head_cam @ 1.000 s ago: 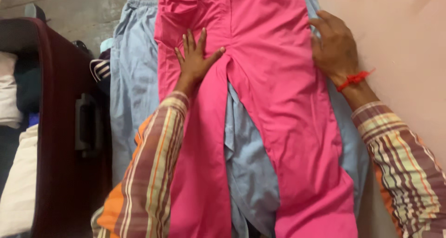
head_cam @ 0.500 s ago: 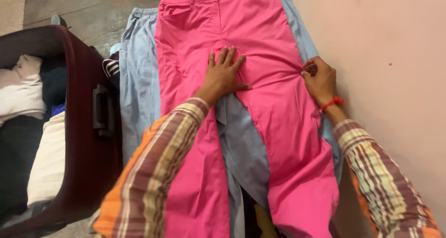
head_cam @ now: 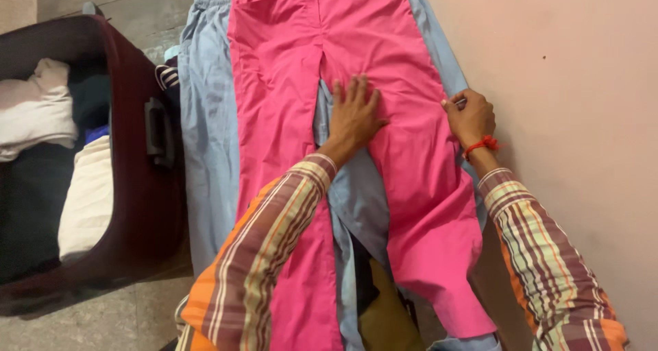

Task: The person removes a pink garment from a suitcase and spreads it out on a blue surface. They then retrieve a grey polo shirt from the suitcase, place it flat over the pink garment, and fold the items together before fastening the buttons at the collar.

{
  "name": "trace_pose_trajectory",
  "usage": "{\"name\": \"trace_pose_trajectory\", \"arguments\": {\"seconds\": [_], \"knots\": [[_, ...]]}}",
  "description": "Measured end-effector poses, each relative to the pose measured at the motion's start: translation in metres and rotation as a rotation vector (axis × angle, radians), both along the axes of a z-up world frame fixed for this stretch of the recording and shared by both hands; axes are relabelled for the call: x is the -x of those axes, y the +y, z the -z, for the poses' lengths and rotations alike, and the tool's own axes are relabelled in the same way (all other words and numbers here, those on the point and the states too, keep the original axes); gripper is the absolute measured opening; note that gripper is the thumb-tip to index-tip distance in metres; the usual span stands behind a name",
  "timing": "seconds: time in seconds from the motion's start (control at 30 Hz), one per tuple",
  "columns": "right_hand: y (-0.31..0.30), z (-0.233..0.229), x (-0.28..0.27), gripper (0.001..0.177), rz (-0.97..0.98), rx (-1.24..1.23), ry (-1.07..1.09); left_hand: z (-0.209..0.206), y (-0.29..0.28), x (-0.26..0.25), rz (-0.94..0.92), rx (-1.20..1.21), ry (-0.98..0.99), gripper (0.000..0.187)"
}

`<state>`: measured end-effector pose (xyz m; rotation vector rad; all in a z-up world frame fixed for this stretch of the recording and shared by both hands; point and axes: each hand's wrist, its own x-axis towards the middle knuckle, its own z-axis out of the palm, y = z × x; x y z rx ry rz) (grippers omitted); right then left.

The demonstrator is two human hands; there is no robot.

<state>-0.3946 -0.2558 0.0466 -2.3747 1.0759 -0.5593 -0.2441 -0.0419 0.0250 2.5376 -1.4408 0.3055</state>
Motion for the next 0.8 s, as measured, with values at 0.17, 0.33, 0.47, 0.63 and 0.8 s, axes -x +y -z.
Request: {"name": "trace_pose_trajectory", "arguments": {"seconds": [0.17,0.33,0.47,0.63,0.8], "knots": [[-0.013,0.014,0.031,0.043,-0.092,-0.319,0.112,0.002,0.042,0.053,0.335,0.022,0.065,0.083],[-0.02,0.039,0.056,0.042,-0.115,-0.208,0.026,0.001,0.065,0.071,0.376,0.09,0.071,0.083],[-0.012,0.039,0.066,0.037,-0.1,-0.186,-0.126,-0.004,0.061,0.07,0.341,0.004,0.128,0.092],[0.007,0.031,0.103,0.043,-0.024,-0.169,-0.036,-0.002,0.06,0.071,0.291,-0.024,0.207,0.103],[0.037,0.05,0.155,0.038,-0.022,-0.213,-0.071,-0.002,0.054,0.07,0.253,-0.101,0.243,0.11]]}}
